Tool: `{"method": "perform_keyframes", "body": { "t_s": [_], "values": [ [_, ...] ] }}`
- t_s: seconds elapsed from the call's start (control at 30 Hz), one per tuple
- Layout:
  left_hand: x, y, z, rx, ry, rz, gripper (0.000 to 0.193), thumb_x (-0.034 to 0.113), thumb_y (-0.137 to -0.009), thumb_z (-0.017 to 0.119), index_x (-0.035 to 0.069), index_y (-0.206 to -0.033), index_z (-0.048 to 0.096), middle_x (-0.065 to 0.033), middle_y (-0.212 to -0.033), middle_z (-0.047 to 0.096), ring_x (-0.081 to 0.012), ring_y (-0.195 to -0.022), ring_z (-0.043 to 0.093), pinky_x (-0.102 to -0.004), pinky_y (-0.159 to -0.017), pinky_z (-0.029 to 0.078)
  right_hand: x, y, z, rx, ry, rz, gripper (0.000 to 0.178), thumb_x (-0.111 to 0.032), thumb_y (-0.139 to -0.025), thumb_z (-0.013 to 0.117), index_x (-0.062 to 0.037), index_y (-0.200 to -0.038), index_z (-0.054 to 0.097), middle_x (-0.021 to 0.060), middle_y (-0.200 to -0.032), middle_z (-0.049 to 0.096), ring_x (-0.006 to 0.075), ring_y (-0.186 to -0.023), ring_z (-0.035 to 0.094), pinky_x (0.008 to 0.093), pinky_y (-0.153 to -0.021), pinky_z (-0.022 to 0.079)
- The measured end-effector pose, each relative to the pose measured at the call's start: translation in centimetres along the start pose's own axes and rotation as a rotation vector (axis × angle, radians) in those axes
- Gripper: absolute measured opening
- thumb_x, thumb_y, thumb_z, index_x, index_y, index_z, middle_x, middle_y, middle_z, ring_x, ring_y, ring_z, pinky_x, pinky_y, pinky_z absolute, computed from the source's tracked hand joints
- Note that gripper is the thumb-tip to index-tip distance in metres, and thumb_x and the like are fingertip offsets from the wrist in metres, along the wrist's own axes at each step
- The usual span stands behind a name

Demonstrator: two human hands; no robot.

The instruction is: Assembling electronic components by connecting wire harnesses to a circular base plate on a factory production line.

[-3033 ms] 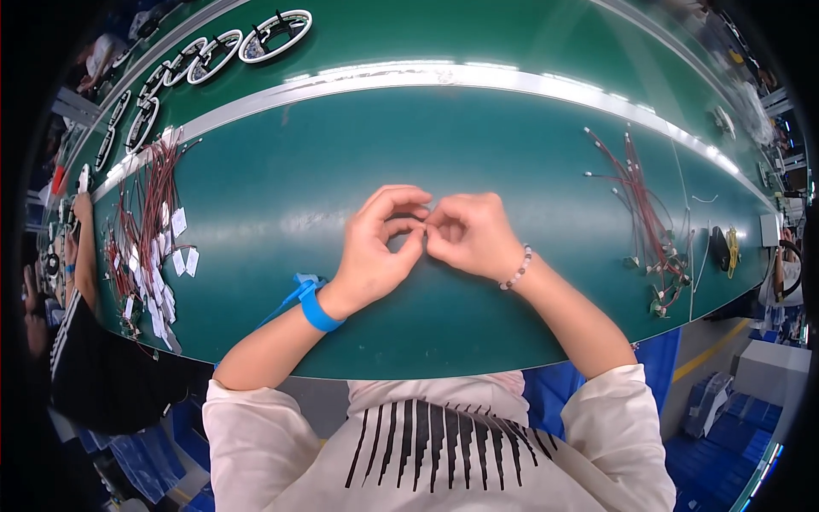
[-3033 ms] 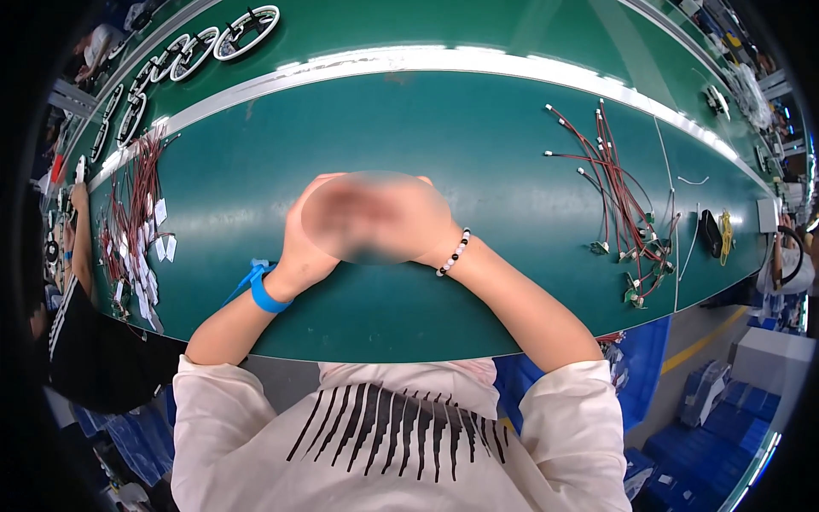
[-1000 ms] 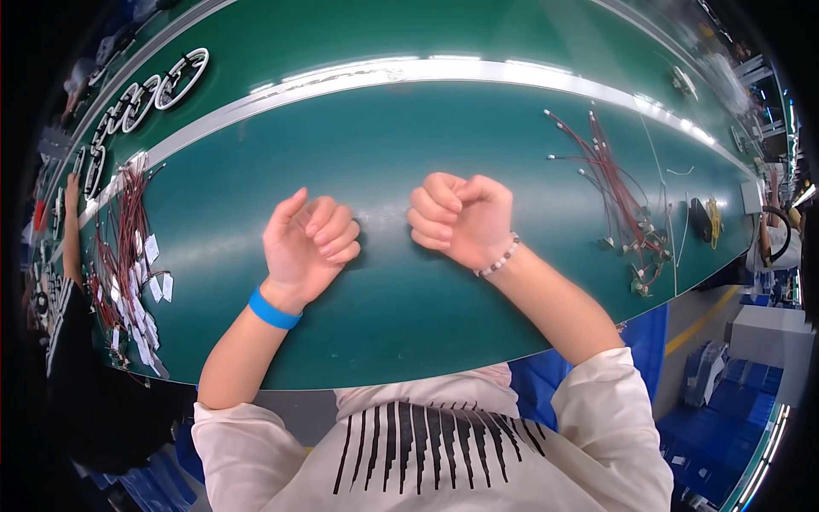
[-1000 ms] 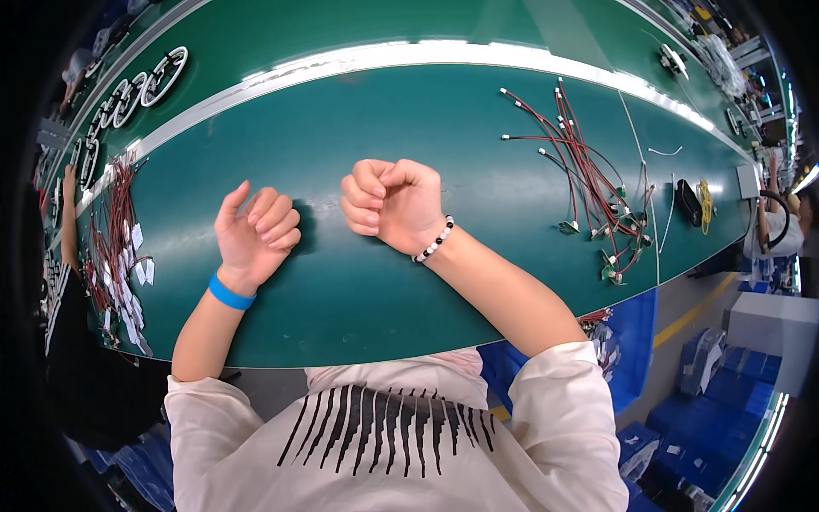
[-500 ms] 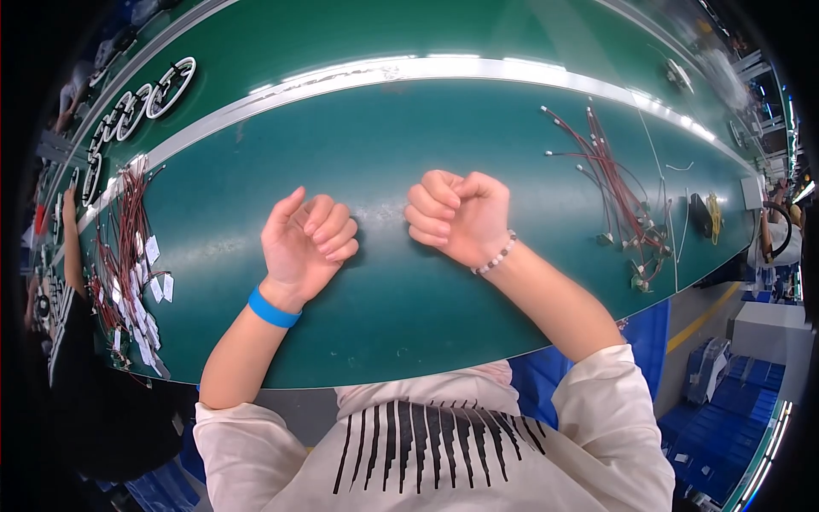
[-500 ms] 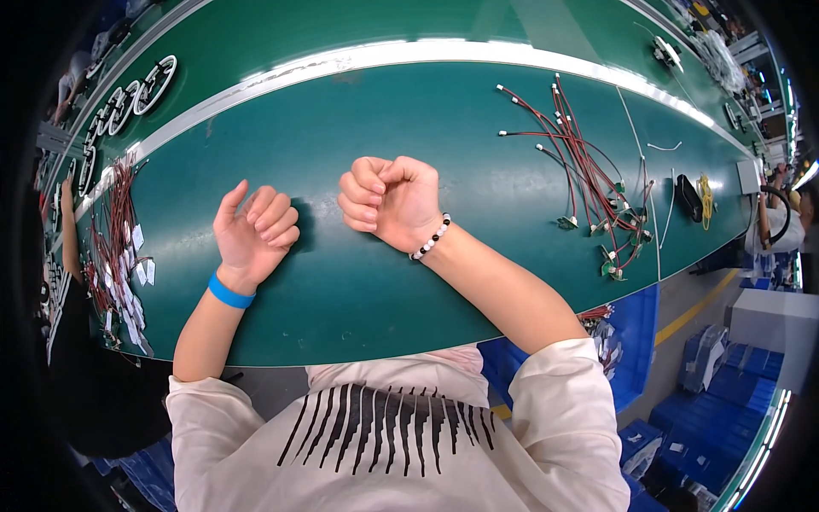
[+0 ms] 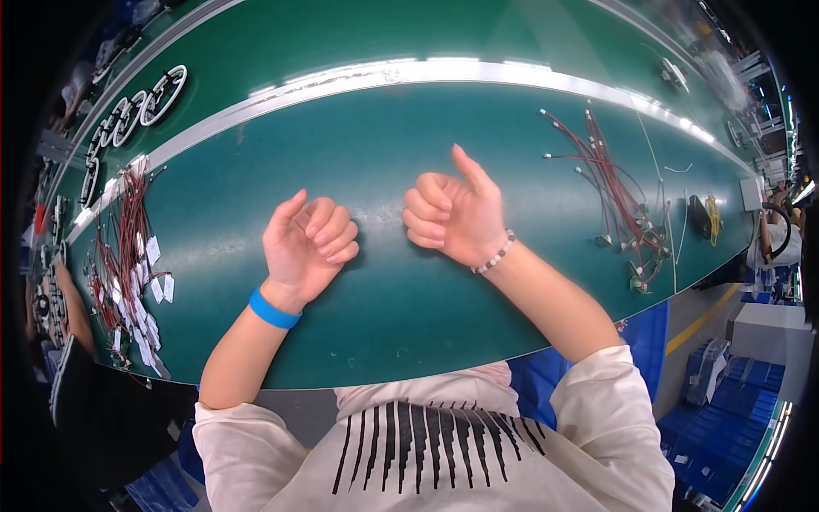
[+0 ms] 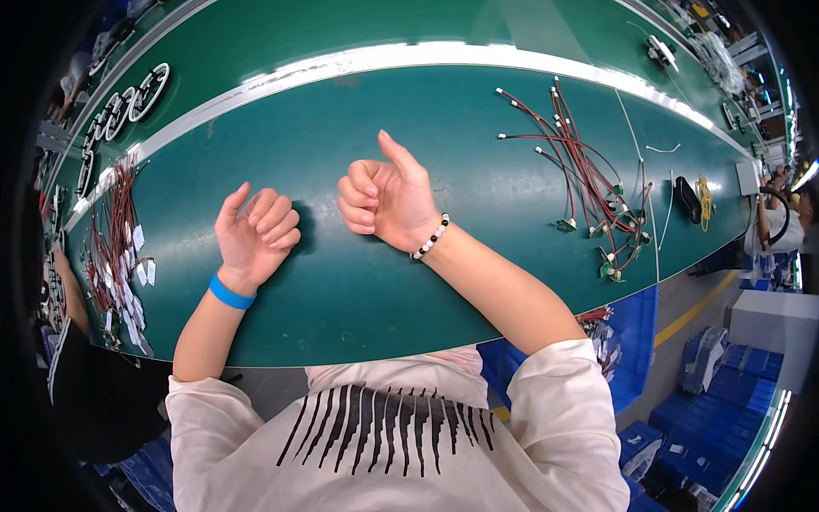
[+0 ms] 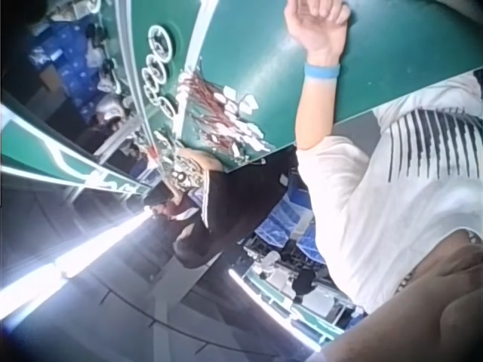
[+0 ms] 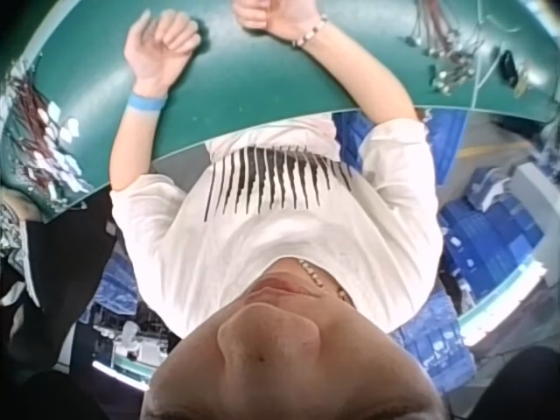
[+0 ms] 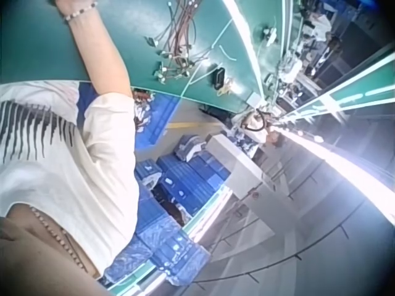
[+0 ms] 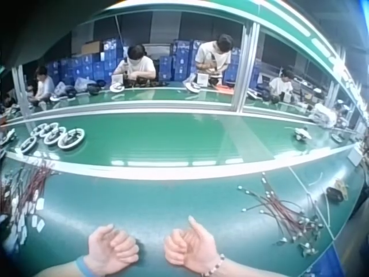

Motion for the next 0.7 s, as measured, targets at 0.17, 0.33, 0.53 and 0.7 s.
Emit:
{"method": "perform_keyframes", "body": {
  "t_s": [0.17, 0.33, 0.53, 0.7],
  "values": [
    [0.0, -0.1, 0.0, 0.016, 0.001, -0.002, 0.04, 0.035, -0.084, 0.034, 0.011, -0.052, 0.029, 0.0006, -0.051, 0.028, -0.0101, -0.048, 0.027, -0.0225, -0.043, 0.024, -0.1, -0.4, 0.1, -0.142, -0.086, 0.0, 0.064, -0.064, -0.077, 0.022, -0.0062, -0.06, 0.042, 0.0068, -0.062, 0.042, 0.0213, -0.062, 0.043, 0.0307, -0.057, 0.037],
    [0.1, 0.0, 0.1, -0.017, 0.03, 0.004, 0.045, 0.042, -0.085, 0.03, 0.01, -0.052, 0.03, 0.0003, -0.051, 0.028, -0.0106, -0.048, 0.026, -0.0229, -0.044, 0.023, 0.0, -0.4, 0.4, 0.065, -0.091, -0.057, 0.086, -0.071, -0.072, 0.018, 0.0024, -0.111, 0.039, 0.0219, -0.116, 0.037, 0.0333, -0.111, 0.033, 0.0444, -0.091, 0.027],
    [0.1, 0.0, 0.2, -0.004, 0.013, 0.002, 0.048, 0.046, -0.085, 0.027, 0.01, -0.053, 0.03, 0.0001, -0.052, 0.027, -0.0112, -0.049, 0.026, -0.0232, -0.045, 0.023, -0.1, -0.5, 0.7, -0.03, -0.095, -0.036, 0.096, -0.074, -0.07, 0.016, 0.0038, -0.125, 0.026, 0.0244, -0.13, 0.024, 0.0352, -0.121, 0.023, 0.0466, -0.097, 0.022],
    [0.0, 0.0, 0.3, 0.0, 0.02, 0.001, 0.048, 0.046, -0.084, 0.027, 0.01, -0.053, 0.03, 0.0001, -0.052, 0.026, -0.0115, -0.05, 0.025, -0.0232, -0.046, 0.023, 0.0, -0.4, 0.6, -0.014, -0.065, -0.032, 0.097, -0.074, -0.069, 0.016, 0.0046, -0.124, 0.027, 0.0251, -0.129, 0.025, 0.0356, -0.121, 0.024, 0.0465, -0.096, 0.023]
  ]
}}
Point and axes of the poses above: each hand's wrist, its own y-axis away from the middle knuckle, its own z-axis out of the palm, x = y × z, the point moved 6 cm from there along -y, towards the middle knuckle
